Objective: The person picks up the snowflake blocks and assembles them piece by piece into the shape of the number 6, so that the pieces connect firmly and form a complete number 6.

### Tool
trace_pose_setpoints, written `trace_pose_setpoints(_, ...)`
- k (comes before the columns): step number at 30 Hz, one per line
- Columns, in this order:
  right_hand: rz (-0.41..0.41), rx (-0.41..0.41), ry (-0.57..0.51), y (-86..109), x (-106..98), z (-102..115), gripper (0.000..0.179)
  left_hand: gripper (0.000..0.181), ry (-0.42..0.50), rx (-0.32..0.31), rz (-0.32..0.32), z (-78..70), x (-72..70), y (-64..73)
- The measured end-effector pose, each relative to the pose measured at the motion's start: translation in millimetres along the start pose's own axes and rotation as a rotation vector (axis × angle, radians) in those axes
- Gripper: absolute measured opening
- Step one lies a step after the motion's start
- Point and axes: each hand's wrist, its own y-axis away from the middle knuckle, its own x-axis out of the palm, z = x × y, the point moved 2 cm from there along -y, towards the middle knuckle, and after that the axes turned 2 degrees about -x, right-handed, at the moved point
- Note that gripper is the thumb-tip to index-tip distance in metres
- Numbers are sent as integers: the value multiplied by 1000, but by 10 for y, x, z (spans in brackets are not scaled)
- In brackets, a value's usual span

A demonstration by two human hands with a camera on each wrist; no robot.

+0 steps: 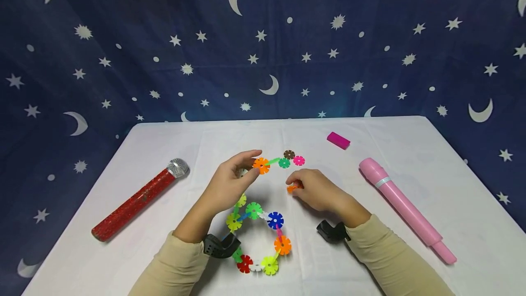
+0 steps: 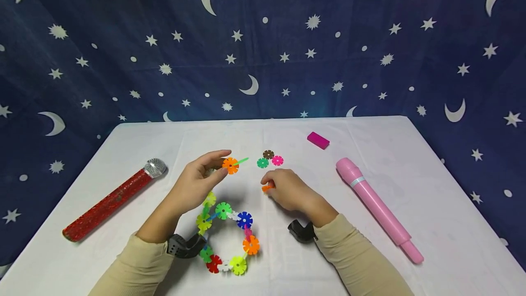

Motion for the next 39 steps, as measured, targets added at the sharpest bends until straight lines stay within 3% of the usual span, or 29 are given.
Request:
trace_pose_setpoints(7,-249,-76,-568,131,-330,134,24,32,-11,47,-36,-12,3,19)
trace_pose_setpoints(11,-341,-141,-708,207,-438,268,27,30,-40,64,-60,-47,14,31)
trace_pose_setpoints(19,-420,-205,-742,271,-459,386,30,32,-84,115,-65,-125,51,65)
trace_pose_setpoints(26,-409,-268,-762,260,-424,398,30,33,-113,121,-53,-145,84,75)
trace_pose_setpoints(39,-505,-248,-656,282,-338,469,24,32,-108,160,-82,-166,110,87)
